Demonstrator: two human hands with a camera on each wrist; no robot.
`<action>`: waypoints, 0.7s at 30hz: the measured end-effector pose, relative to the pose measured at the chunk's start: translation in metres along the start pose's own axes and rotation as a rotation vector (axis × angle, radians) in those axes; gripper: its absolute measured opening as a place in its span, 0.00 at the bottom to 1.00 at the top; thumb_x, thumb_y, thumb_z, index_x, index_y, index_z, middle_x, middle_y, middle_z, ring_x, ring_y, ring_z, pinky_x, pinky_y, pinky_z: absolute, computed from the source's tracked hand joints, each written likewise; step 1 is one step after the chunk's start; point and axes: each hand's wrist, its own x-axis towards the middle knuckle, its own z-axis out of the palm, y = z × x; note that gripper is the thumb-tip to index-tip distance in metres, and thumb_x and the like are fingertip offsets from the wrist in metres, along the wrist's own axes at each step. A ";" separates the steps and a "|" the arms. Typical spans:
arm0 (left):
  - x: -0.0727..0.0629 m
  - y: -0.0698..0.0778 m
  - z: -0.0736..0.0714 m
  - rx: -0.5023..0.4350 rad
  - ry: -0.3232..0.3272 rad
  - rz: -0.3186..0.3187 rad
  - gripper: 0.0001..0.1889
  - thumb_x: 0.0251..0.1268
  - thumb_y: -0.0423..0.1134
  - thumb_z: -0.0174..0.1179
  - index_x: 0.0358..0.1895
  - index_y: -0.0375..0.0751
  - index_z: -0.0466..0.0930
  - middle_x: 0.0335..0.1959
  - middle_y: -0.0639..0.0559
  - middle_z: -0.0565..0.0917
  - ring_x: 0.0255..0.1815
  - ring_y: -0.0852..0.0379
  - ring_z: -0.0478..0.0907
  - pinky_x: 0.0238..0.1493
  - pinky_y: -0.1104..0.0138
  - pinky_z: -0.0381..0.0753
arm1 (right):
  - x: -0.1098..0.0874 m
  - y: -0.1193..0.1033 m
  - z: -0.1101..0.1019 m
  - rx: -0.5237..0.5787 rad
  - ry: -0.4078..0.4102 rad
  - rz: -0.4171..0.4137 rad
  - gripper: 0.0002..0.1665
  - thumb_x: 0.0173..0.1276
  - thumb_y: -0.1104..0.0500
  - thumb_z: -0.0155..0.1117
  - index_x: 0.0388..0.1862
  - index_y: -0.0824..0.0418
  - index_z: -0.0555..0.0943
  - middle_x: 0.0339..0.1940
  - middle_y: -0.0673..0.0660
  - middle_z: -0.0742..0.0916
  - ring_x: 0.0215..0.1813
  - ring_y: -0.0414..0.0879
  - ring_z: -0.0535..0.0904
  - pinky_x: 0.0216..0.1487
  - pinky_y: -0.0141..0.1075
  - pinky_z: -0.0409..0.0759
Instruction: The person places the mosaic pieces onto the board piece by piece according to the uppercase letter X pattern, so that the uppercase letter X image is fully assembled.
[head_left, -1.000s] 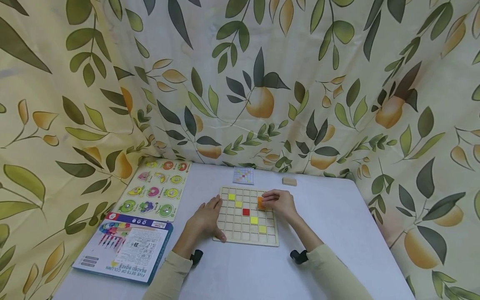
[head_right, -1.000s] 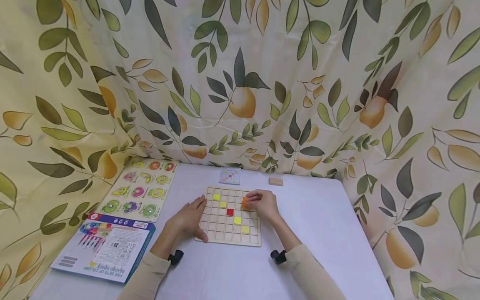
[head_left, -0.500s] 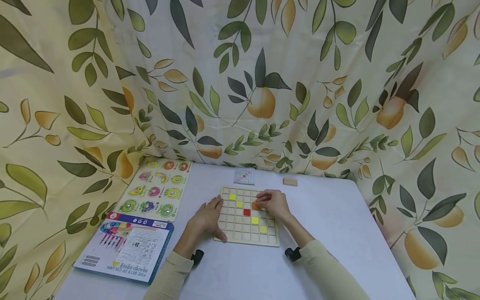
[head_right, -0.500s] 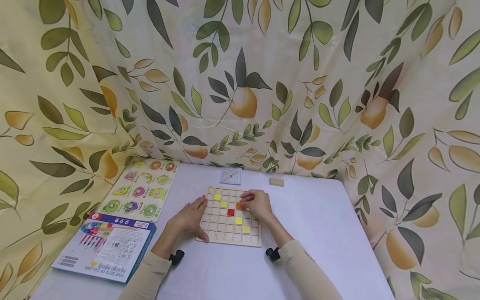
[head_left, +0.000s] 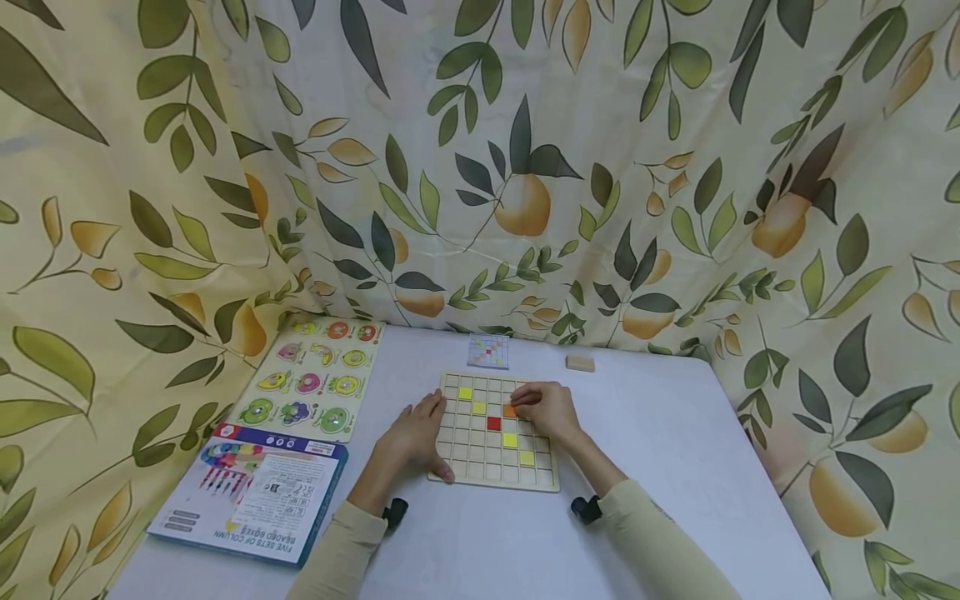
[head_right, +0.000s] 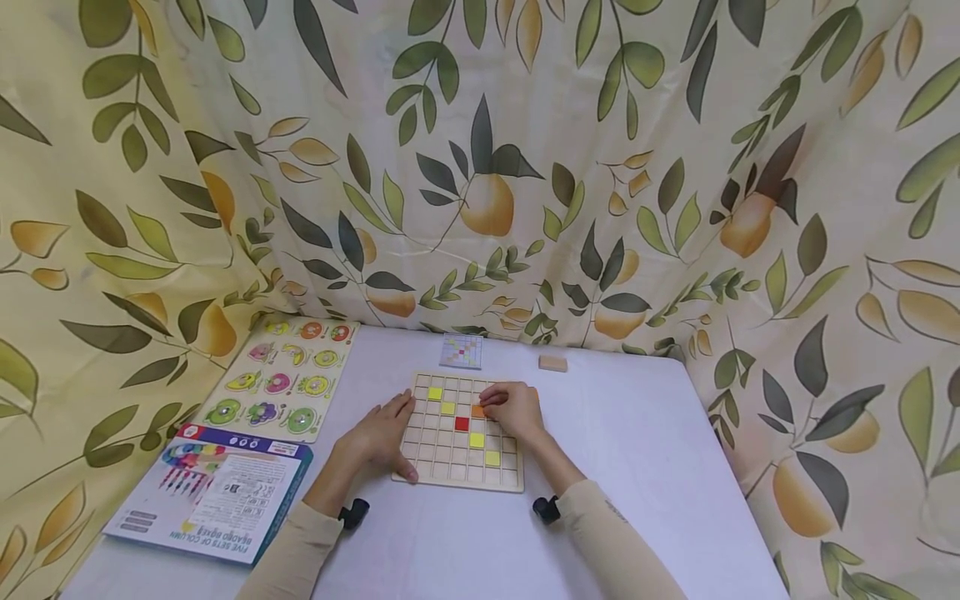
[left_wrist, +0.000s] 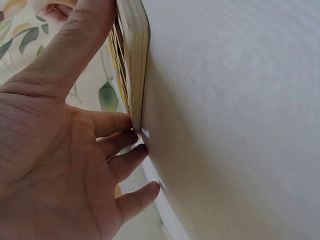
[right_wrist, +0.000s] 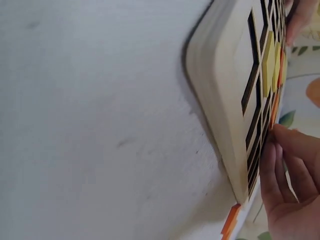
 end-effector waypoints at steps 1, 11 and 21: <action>0.000 0.000 0.000 0.001 0.000 -0.002 0.77 0.27 0.63 0.87 0.84 0.34 0.52 0.86 0.40 0.50 0.86 0.44 0.46 0.84 0.46 0.51 | -0.001 0.001 -0.001 0.004 0.007 0.007 0.10 0.63 0.69 0.77 0.40 0.58 0.91 0.34 0.50 0.92 0.38 0.42 0.89 0.43 0.35 0.88; 0.003 0.000 0.002 -0.003 -0.015 -0.007 0.76 0.29 0.62 0.87 0.84 0.33 0.50 0.86 0.40 0.49 0.86 0.43 0.45 0.84 0.46 0.49 | -0.007 0.012 -0.028 -0.055 0.089 0.032 0.10 0.67 0.67 0.74 0.46 0.61 0.90 0.39 0.53 0.91 0.43 0.47 0.87 0.44 0.37 0.87; 0.000 0.002 -0.001 -0.026 -0.010 -0.007 0.76 0.28 0.60 0.88 0.83 0.33 0.51 0.86 0.39 0.50 0.86 0.43 0.45 0.84 0.46 0.49 | -0.011 0.028 -0.050 -0.115 0.101 0.057 0.11 0.65 0.67 0.75 0.46 0.62 0.90 0.39 0.56 0.91 0.40 0.47 0.87 0.35 0.34 0.84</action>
